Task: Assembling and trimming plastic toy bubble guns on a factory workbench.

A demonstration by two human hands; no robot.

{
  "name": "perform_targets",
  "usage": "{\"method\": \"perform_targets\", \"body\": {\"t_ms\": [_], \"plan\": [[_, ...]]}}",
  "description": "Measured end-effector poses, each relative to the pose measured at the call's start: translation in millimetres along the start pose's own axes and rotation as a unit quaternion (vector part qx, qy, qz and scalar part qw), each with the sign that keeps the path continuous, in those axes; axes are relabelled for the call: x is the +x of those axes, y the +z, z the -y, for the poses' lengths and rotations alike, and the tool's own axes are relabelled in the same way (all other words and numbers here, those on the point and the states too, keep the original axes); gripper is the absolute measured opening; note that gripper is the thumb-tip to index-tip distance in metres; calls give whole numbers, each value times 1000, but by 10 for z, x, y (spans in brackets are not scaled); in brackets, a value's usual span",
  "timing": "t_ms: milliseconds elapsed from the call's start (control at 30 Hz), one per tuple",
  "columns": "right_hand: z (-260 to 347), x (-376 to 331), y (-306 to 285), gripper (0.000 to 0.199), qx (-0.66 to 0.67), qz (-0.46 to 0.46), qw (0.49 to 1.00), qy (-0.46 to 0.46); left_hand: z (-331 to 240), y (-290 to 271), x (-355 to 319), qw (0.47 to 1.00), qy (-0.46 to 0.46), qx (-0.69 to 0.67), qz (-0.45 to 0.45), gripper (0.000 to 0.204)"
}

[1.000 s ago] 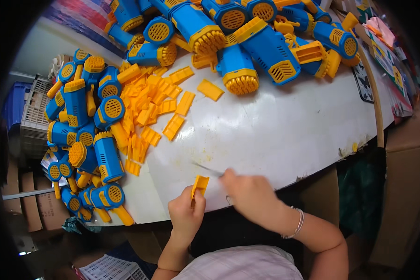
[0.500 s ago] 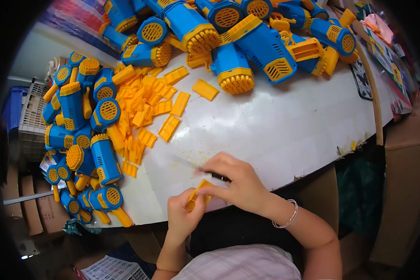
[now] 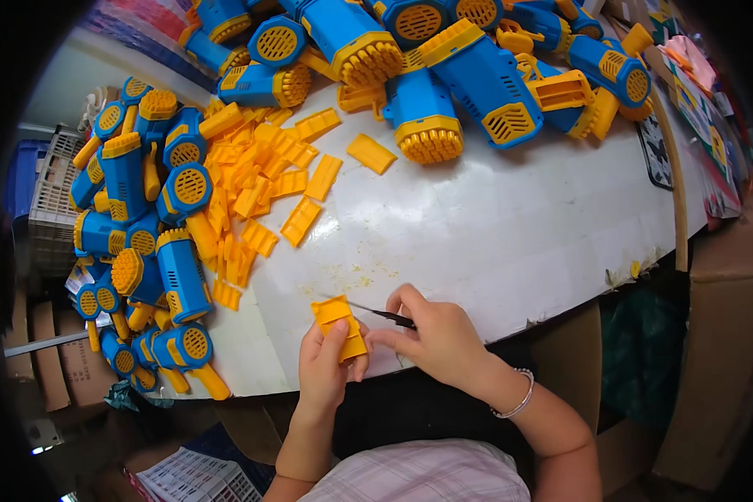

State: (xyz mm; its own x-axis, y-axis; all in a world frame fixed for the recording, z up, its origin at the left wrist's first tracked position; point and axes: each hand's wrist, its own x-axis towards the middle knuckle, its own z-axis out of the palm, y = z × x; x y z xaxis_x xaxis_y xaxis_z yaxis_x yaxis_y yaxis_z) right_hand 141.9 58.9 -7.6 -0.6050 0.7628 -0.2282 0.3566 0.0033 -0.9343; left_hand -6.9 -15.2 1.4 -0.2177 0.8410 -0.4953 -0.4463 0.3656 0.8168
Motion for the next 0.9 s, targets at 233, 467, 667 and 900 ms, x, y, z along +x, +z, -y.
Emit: {"method": "perform_targets", "body": {"t_ms": [233, 467, 667, 900], "plan": [[72, 11, -63, 18, -183, 43, 967, -174, 3, -154, -3, 992, -25, -45, 113, 20], [30, -67, -81, 18, -221, 9, 957, -186, -9, -100, -58, 993, -6, -84, 80, 20], [147, -158, -119, 19, -210, 41, 962, -170, 10, -8, -115, 991, -3, -97, 87, 20], [132, -136, -147, 19, -258, 32, 949, -179, -52, 3, -116, 985, -12, -132, 107, 19]]}}
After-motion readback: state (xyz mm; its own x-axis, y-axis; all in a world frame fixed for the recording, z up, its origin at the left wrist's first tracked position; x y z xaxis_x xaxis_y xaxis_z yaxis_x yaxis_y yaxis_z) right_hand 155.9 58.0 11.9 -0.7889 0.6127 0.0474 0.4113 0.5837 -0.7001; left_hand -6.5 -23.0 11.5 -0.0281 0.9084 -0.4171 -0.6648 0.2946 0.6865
